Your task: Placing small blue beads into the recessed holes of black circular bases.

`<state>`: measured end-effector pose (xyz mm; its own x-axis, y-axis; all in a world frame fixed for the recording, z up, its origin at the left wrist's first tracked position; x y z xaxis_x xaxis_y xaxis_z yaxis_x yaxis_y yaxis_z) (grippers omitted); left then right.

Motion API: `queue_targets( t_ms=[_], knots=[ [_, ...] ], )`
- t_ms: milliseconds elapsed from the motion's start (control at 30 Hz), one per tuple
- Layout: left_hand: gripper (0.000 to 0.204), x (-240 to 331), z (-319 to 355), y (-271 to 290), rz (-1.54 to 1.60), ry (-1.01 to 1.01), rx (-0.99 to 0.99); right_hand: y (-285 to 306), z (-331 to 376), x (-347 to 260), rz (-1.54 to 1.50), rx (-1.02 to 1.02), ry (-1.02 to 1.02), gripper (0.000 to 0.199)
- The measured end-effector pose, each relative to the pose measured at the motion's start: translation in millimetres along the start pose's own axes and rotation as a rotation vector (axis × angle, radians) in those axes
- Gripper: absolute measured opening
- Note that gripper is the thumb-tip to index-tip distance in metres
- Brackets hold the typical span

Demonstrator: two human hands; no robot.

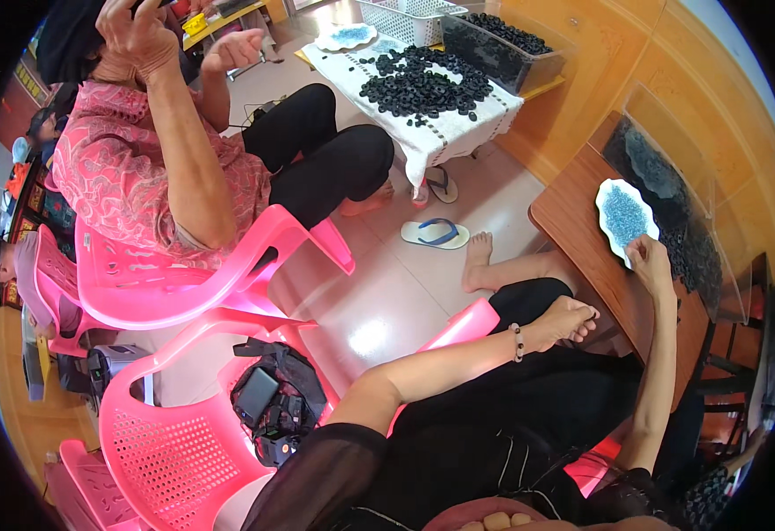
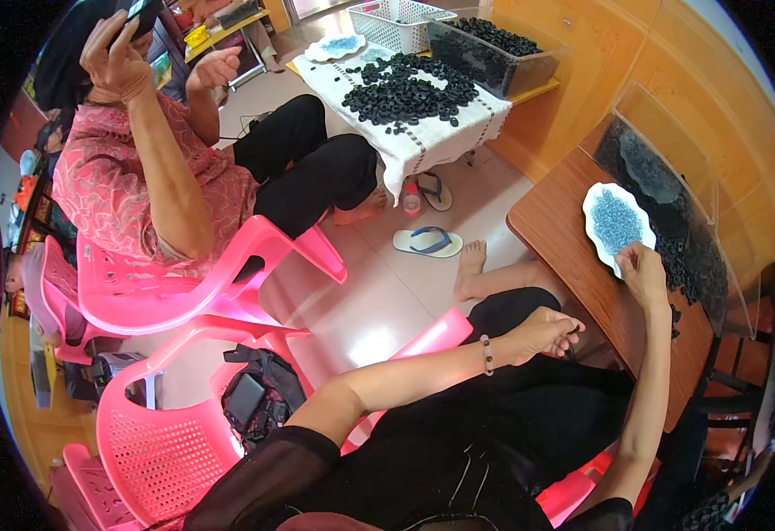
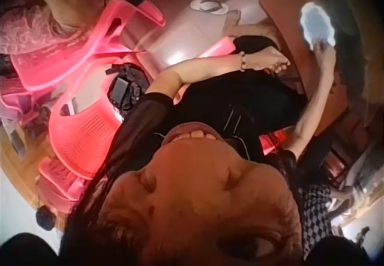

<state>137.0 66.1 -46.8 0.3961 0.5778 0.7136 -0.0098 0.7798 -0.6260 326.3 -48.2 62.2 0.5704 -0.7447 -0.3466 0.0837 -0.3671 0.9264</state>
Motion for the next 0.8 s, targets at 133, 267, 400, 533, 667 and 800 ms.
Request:
queue_targets(
  t_ms=[133, 267, 400, 533, 667, 800],
  knots=[
    [0.029, 0.8, 0.4, 3.4, -0.003, -0.001, 0.011, -7.1, -2.6, -5.3, 0.011, 0.007, 0.045, 0.016],
    [0.028, 2.8, 0.7, 4.4, 0.018, -0.019, -0.011, -7.4, -4.2, -5.2, -0.028, -0.022, 0.023, 0.016],
    [0.027, 2.5, 1.7, 3.1, 0.075, 0.011, -0.025, -9.4, -5.6, 1.5, -0.006, 0.004, 0.036, 0.017],
    [0.027, 0.8, 1.6, 4.6, 0.085, 0.001, -0.017, -11.6, -3.3, -6.4, 0.002, 0.047, 0.106, 0.017],
    [0.029, -1.3, 1.4, 4.6, 0.064, -0.029, -0.043, -8.7, -4.7, -5.1, -0.052, 0.012, 0.062, 0.017],
    [0.029, -2.3, 0.4, 3.6, 0.070, -0.016, -0.030, -9.8, -9.0, -0.1, -0.022, 0.017, 0.082, 0.020]
  ],
)
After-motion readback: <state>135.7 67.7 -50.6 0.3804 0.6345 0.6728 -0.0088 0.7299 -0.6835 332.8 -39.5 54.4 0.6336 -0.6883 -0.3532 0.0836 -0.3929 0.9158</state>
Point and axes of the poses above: each hand's wrist, its own z-axis away from the middle knuckle, its own y-axis out of the back of the hand, x = y × z, the point moved 4 cm from there along -z, towards the middle knuckle, and after that the axes turned 1 degree about x, right-handed, at the moved point
